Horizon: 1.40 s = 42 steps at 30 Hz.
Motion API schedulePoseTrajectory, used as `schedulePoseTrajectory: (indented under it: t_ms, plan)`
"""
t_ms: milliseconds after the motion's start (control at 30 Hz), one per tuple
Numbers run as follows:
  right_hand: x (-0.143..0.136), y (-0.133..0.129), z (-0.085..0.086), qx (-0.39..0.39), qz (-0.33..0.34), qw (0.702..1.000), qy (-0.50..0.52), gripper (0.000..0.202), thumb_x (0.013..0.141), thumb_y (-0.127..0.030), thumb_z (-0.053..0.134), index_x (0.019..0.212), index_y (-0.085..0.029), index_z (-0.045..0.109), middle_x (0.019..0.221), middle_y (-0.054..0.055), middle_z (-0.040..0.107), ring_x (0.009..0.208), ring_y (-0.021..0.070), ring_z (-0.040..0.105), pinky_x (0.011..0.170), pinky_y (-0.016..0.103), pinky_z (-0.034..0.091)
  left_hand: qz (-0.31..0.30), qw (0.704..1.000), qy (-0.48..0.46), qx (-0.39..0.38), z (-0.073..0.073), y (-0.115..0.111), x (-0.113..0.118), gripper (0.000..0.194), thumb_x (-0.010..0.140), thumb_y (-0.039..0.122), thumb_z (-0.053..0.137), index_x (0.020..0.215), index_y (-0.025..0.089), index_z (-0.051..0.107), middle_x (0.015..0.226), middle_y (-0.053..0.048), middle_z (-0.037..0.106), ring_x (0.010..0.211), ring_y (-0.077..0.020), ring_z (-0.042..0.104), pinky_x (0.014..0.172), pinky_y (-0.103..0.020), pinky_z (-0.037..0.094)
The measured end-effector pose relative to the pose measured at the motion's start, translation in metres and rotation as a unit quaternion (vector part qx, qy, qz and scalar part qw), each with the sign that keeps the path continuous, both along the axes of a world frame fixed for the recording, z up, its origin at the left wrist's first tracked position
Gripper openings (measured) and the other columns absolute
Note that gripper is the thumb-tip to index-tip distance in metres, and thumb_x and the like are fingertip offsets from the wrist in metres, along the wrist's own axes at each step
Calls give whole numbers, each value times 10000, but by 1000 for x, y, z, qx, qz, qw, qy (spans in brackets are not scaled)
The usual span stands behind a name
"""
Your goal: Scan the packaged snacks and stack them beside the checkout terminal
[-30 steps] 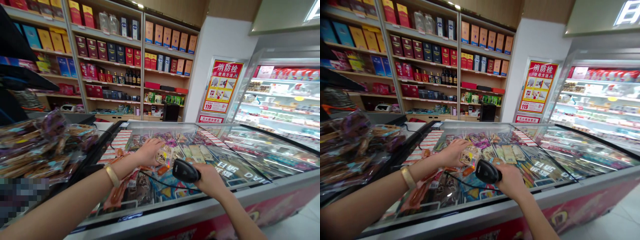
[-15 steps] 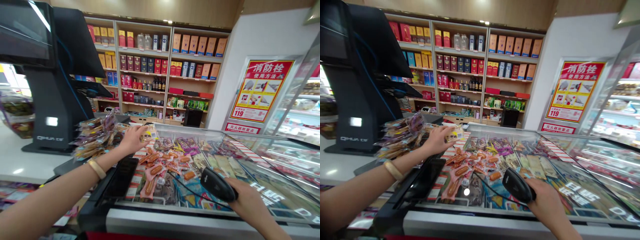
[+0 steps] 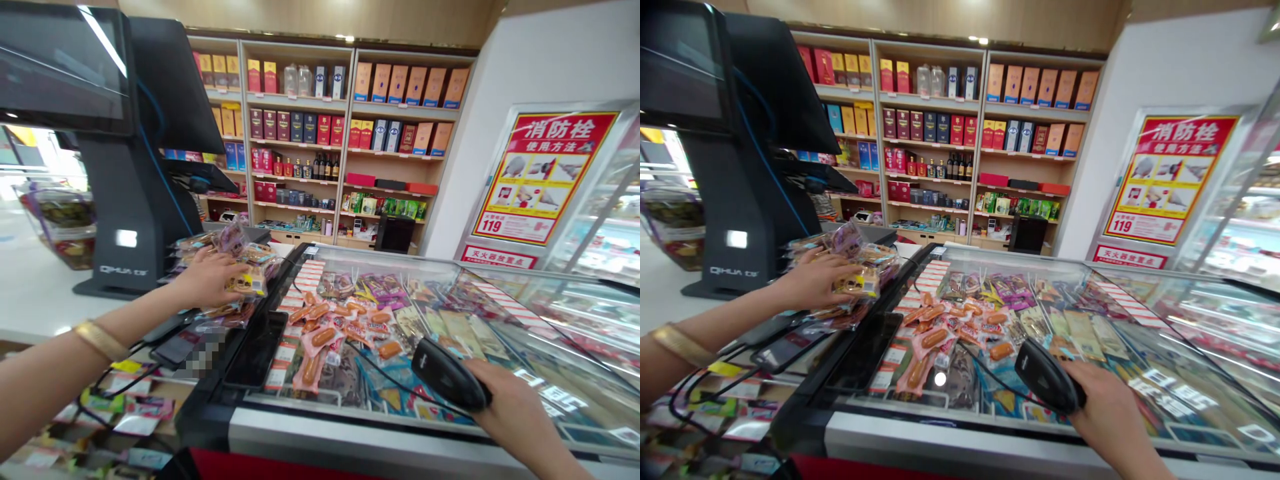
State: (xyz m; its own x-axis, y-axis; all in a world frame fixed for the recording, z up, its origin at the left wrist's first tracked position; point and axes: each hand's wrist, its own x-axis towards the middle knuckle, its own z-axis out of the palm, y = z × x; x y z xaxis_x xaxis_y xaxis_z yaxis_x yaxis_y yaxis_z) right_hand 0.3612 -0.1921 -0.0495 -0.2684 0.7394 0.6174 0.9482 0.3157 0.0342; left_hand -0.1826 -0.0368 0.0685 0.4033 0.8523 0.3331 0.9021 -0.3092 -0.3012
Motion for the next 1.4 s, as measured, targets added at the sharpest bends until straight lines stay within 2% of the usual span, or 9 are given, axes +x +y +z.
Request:
schedulePoseTrajectory:
  t_ms: [133, 333, 467, 567, 700, 833, 1000, 1167, 1400]
  plan:
    - [-6, -3, 4, 12, 13, 1000, -6, 368, 641, -159, 497, 934, -256, 698, 891, 25, 752, 786, 204, 719, 690, 282, 566, 40, 999, 21, 21, -10, -9, 13, 558, 766, 599, 513, 1172, 244, 656, 1076, -133, 706, 1091, -336, 595, 1070, -520, 250]
    - [-9, -6, 11, 8, 14, 1000, -1, 368, 644, -142, 482, 913, -262, 705, 884, 18, 754, 786, 202, 723, 691, 286, 571, 76, 995, -23, 63, -27, -5, 26, 537, 852, 505, 436, 1273, 203, 579, 1212, -171, 650, 1122, -356, 582, 1062, -536, 270]
    - [-8, -7, 13, -3, 20, 1000, -1, 347, 658, -155, 507, 925, -261, 703, 897, 21, 755, 796, 201, 722, 692, 271, 566, 68, 994, -47, 70, -43, 6, 25, 520, 875, 432, 424, 1284, 147, 574, 1332, -231, 567, 1250, -391, 504, 1092, -566, 222]
    - [-9, -8, 14, -7, 11, 1000, 6, 341, 672, -156, 498, 925, -256, 704, 905, 31, 755, 804, 202, 718, 708, 277, 562, 59, 996, -44, 41, -51, 15, 24, 495, 865, 422, 461, 1283, 189, 588, 1403, -207, 522, 1341, -406, 412, 1109, -599, 167]
    - [-10, -10, 15, -6, 7, 1000, 20, 356, 668, -153, 500, 942, -249, 707, 923, 42, 755, 823, 210, 716, 725, 286, 561, 84, 996, -11, 18, -48, 19, 29, 498, 858, 466, 487, 1269, 210, 603, 1403, -198, 527, 1333, -404, 421, 1096, -610, 187]
    - [-8, -12, 16, -14, 3, 999, 43, 366, 652, -138, 506, 939, -240, 709, 915, 59, 753, 841, 222, 713, 734, 293, 558, 63, 997, 35, 20, -42, 17, 35, 508, 864, 521, 460, 1191, 182, 651, 1377, -220, 541, 1291, -396, 466, 1075, -584, 251]
    - [-2, -13, 18, -26, 15, 999, 38, 363, 674, -152, 529, 976, -240, 709, 942, 61, 752, 851, 228, 714, 732, 289, 558, 68, 996, 52, 20, -41, 18, 42, 403, 893, 335, 377, 1135, 193, 667, 1288, -160, 625, 1218, -362, 530, 1023, -525, 335]
    - [-3, -16, 19, -21, 11, 999, 45, 347, 685, -155, 515, 965, -232, 703, 903, 62, 746, 818, 224, 709, 722, 286, 548, 81, 996, 45, -15, -40, 29, 53, 331, 739, 215, 498, 993, 167, 704, 1107, -197, 694, 1095, -377, 605, 942, -500, 408]
    - [9, -19, 14, -8, 16, 998, 66, 331, 701, -167, 519, 977, -222, 694, 917, 70, 738, 824, 221, 702, 720, 280, 540, 66, 996, 61, -15, -38, 29, 67, 378, 806, 327, 452, 1049, 170, 696, 1122, -218, 688, 1075, -377, 625, 939, -510, 419]
